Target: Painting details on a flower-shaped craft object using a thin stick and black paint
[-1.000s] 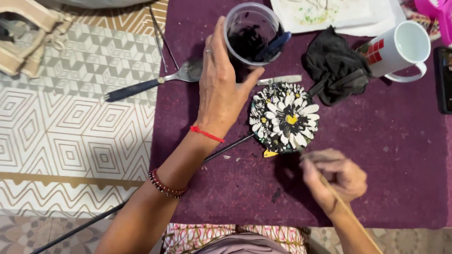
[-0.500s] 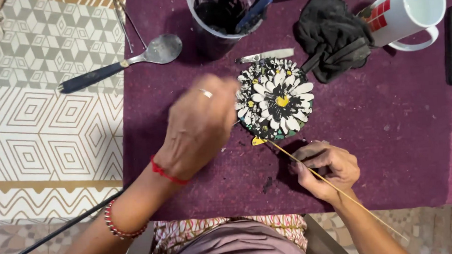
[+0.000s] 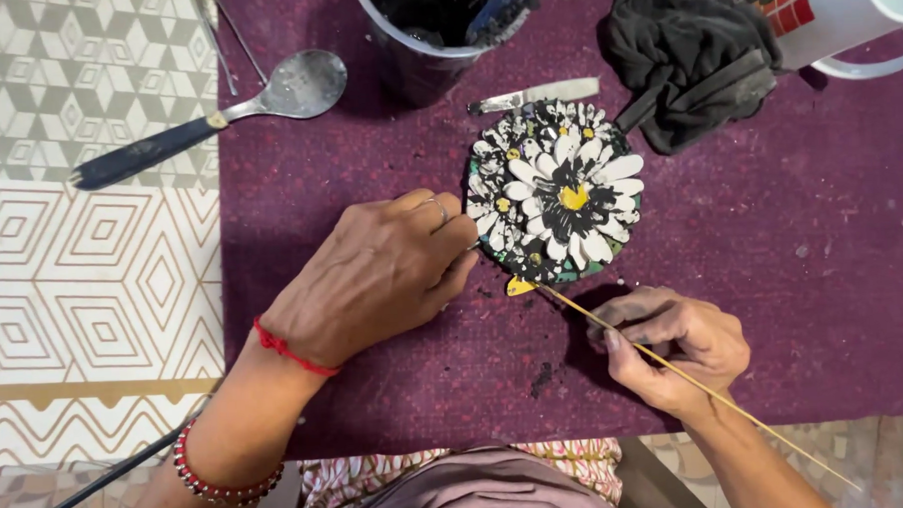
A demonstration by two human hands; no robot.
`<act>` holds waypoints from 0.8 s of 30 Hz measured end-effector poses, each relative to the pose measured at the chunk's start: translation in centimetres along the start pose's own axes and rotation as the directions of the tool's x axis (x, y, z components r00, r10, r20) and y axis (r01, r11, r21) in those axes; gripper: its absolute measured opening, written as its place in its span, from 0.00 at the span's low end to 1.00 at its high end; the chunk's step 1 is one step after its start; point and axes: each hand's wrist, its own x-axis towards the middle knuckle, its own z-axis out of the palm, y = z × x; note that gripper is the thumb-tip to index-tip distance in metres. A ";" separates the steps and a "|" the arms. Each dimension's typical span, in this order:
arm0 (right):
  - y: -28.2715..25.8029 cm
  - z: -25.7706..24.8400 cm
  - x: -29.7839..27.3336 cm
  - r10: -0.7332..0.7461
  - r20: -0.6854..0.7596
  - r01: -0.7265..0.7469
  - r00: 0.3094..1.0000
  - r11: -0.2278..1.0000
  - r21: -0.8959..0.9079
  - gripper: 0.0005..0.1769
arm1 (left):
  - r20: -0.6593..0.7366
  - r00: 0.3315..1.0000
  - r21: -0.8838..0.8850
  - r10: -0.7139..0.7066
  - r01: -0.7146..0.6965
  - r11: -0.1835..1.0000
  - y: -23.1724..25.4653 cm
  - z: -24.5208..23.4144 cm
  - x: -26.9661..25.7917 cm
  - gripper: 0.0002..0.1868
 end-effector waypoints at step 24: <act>0.3 0.0 0.1 -0.059 0.001 0.059 0.998 0.997 -0.053 0.15 | 0.013 1.000 -0.102 -0.002 0.004 0.995 -0.3 0.0 0.0 0.10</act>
